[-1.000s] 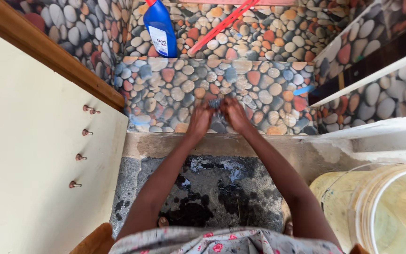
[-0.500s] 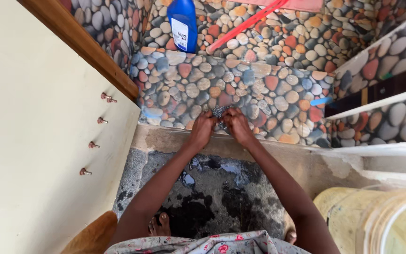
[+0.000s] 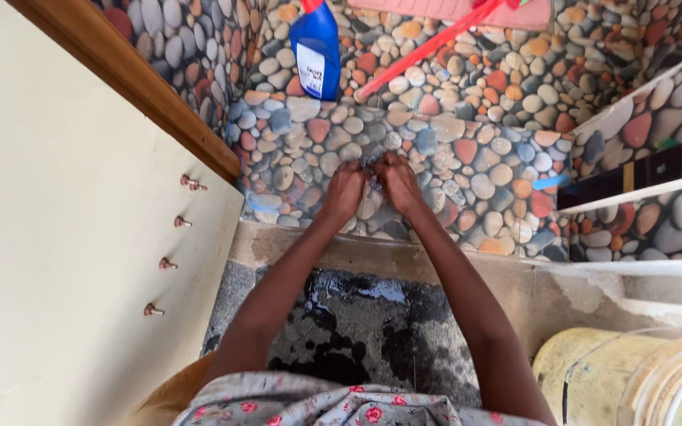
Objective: The person cleans the bathroom floor by scrubbing the tiled surface with a wire scrubber.
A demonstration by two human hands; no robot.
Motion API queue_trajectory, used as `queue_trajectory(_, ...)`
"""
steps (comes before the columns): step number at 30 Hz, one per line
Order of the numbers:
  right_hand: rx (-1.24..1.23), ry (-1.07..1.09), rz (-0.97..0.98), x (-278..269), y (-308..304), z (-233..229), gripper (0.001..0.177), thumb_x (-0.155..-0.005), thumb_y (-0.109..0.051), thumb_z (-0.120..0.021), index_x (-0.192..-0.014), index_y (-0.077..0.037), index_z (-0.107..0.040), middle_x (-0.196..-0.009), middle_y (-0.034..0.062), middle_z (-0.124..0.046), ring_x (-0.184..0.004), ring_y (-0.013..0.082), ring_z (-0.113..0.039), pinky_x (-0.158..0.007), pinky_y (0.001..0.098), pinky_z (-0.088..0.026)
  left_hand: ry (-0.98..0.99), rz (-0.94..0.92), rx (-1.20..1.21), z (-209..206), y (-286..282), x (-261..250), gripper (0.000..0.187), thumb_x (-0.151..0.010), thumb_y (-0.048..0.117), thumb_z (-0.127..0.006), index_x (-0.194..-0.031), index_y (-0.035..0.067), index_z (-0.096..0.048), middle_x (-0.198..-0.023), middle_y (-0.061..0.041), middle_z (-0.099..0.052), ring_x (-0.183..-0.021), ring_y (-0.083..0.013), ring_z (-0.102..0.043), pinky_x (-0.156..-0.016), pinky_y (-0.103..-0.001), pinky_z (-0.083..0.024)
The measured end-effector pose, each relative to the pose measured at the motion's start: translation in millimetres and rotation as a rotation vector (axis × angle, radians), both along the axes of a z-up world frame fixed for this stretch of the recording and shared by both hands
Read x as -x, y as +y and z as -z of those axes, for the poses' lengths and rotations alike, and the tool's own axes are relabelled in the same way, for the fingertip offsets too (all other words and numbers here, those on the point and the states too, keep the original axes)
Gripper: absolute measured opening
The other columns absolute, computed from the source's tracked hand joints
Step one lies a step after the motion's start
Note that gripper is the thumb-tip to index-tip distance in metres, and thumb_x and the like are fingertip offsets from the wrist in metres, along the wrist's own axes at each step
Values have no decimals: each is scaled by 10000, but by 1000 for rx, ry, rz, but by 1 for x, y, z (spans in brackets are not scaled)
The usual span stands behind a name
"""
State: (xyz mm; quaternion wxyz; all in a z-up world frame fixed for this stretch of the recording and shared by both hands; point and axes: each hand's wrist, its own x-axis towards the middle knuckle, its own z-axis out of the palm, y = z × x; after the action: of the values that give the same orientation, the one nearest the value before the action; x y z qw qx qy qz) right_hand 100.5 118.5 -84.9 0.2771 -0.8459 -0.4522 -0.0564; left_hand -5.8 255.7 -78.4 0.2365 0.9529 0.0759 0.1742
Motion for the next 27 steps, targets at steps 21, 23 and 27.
queue_trajectory(21, -41, -105, -69, -79, 63, 9, 182, -779, 75, -615, -896, -27, -712, -1056, 171, -648, -1021, 371, -608, -897, 469, -534, -65, -80, 51, -16, 59, -84, 336, -798, -53, -591, -978, 108, -825, -1033, -231, -656, -929, -384, -691, -829, -470, -566)
queue_trajectory(23, 8, -62, -138, -45, 41, 2, 195, -754, 81, -614, -909, 2, -702, -1061, 178, -647, -1025, 374, -606, -856, 448, -539, 87, -50, 48, -20, 49, -50, 323, -837, -46, -600, -986, 132, -825, -974, -198, -660, -906, -367, -696, -790, -478, -561)
queue_trajectory(27, -42, 14, -203, -27, 36, -11, 293, -765, 93, -592, -973, -42, -748, -1084, 140, -671, -984, 346, -610, -847, 441, -540, -61, -46, 109, -23, 38, -20, 289, -828, -17, -629, -982, 121, -831, -919, -199, -646, -885, -371, -680, -755, -480, -543)
